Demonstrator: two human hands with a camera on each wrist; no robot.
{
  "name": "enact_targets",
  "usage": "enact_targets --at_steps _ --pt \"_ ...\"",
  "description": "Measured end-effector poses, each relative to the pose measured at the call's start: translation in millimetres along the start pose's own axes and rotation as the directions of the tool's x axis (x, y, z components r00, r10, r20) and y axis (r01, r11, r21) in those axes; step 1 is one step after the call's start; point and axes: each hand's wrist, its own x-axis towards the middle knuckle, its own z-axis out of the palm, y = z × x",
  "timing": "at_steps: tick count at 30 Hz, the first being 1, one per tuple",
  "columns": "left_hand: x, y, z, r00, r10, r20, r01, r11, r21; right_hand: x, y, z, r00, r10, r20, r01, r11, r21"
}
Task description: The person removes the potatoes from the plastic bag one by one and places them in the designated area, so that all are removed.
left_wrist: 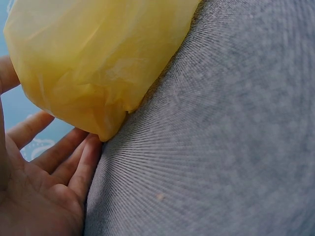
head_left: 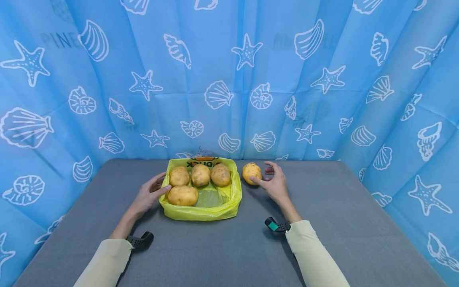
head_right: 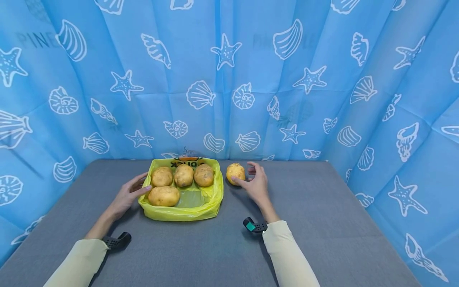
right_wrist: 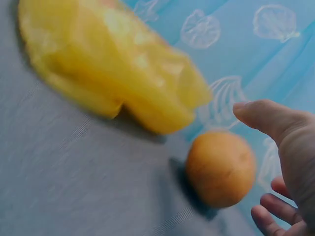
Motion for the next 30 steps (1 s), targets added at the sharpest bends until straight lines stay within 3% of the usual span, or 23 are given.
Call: enact_targets --at_steps 7,19,22,30 --pt "1.3 0.3 -0.3 1.0 -0.004 -0.002 0.004 1.0 0.004 3.6 -21.4 -16.0 0.995 -0.089 0.037 0.086 0.993 0.076" --pt "1.3 -0.7 1.8 1.0 -0.019 -0.003 0.019 1.0 0.014 -5.3 -55.3 -16.5 0.975 -0.128 0.183 0.105 0.986 0.13" --pt "0.6 -1.0 1.6 1.0 -0.023 -0.002 0.023 1.0 0.015 -1.0 -52.5 -9.4 0.963 -0.155 0.22 0.127 0.982 0.137" --pt "0.6 -2.7 1.3 1.0 -0.025 -0.009 0.025 1.0 0.019 8.9 -76.2 5.6 0.913 -0.203 0.354 0.187 0.979 0.078"
